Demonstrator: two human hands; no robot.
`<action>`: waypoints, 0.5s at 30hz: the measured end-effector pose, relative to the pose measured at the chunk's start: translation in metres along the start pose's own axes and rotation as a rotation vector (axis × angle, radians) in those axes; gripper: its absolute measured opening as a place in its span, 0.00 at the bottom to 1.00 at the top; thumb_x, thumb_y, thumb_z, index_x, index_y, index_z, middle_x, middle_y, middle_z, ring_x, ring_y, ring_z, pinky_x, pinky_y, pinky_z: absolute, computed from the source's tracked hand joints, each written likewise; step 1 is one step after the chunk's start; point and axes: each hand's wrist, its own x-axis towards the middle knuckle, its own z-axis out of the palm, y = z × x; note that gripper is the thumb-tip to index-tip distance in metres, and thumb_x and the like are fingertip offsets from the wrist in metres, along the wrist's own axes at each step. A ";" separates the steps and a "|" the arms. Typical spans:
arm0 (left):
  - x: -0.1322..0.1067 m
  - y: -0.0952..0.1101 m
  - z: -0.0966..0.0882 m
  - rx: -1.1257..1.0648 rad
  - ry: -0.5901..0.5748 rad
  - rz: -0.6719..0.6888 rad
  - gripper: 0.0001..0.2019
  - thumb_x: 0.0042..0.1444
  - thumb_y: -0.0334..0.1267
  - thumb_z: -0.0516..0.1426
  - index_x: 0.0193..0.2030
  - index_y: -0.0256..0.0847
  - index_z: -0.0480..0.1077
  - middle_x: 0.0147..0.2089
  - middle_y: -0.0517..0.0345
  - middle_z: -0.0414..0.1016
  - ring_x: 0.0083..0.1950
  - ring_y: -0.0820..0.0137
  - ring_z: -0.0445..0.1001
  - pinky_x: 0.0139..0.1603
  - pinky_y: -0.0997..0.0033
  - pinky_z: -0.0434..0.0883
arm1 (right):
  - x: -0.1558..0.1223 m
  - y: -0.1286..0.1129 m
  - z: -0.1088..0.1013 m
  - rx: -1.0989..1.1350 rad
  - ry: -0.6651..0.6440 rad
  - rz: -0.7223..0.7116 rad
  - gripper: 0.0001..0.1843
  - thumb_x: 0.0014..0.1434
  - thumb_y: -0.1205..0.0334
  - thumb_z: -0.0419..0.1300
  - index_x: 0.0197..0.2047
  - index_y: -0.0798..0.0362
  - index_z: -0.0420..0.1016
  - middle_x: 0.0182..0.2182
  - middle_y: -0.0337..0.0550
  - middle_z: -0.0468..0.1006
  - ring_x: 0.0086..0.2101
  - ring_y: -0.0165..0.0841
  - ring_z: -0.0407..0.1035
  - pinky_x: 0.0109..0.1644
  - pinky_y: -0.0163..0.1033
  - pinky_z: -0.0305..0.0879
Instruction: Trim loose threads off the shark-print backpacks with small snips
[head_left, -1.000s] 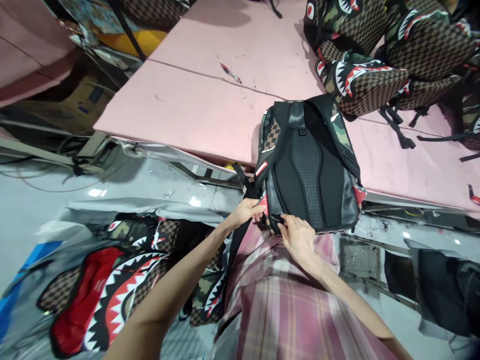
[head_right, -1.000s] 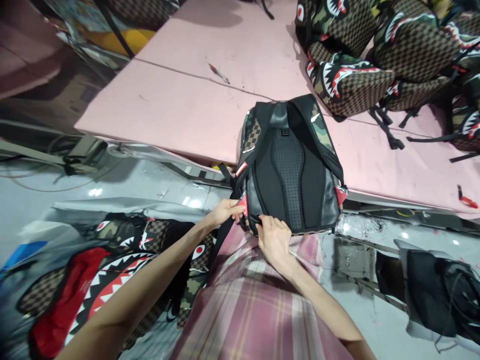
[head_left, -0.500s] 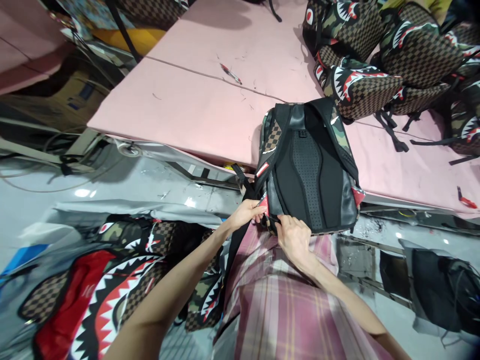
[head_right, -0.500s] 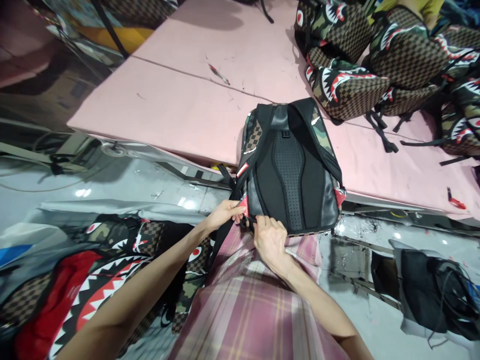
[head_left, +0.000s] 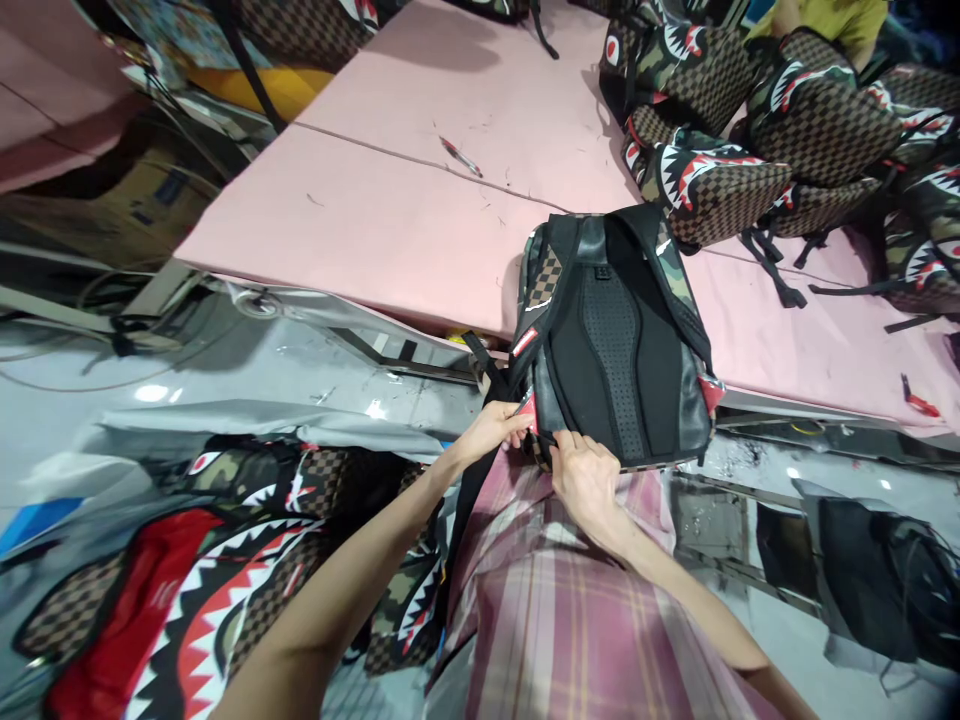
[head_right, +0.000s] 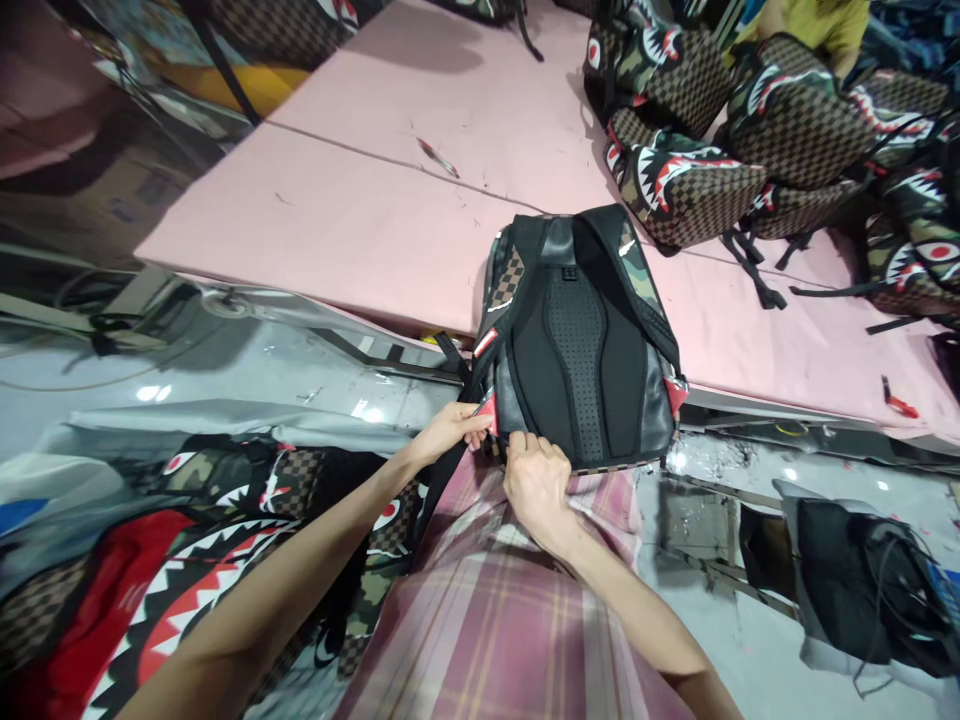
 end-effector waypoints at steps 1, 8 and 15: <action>0.000 0.000 0.000 0.000 -0.001 0.000 0.18 0.46 0.51 0.57 0.24 0.34 0.67 0.20 0.61 0.68 0.19 0.76 0.67 0.19 0.78 0.61 | 0.000 0.000 0.000 0.000 -0.006 0.005 0.07 0.61 0.65 0.50 0.40 0.53 0.69 0.31 0.43 0.74 0.32 0.33 0.67 0.33 0.37 0.53; 0.000 0.000 0.000 -0.008 -0.002 0.000 0.19 0.45 0.52 0.57 0.24 0.34 0.67 0.20 0.61 0.67 0.18 0.76 0.67 0.18 0.78 0.60 | 0.000 0.000 -0.003 -0.013 -0.021 0.013 0.07 0.61 0.66 0.50 0.39 0.53 0.69 0.30 0.43 0.74 0.32 0.33 0.67 0.33 0.37 0.52; 0.001 0.000 0.000 -0.002 -0.004 0.000 0.18 0.44 0.51 0.57 0.24 0.34 0.67 0.19 0.61 0.68 0.18 0.76 0.67 0.18 0.78 0.60 | 0.000 0.000 -0.003 0.019 -0.020 0.022 0.07 0.61 0.65 0.50 0.38 0.53 0.69 0.30 0.42 0.75 0.32 0.33 0.68 0.32 0.37 0.52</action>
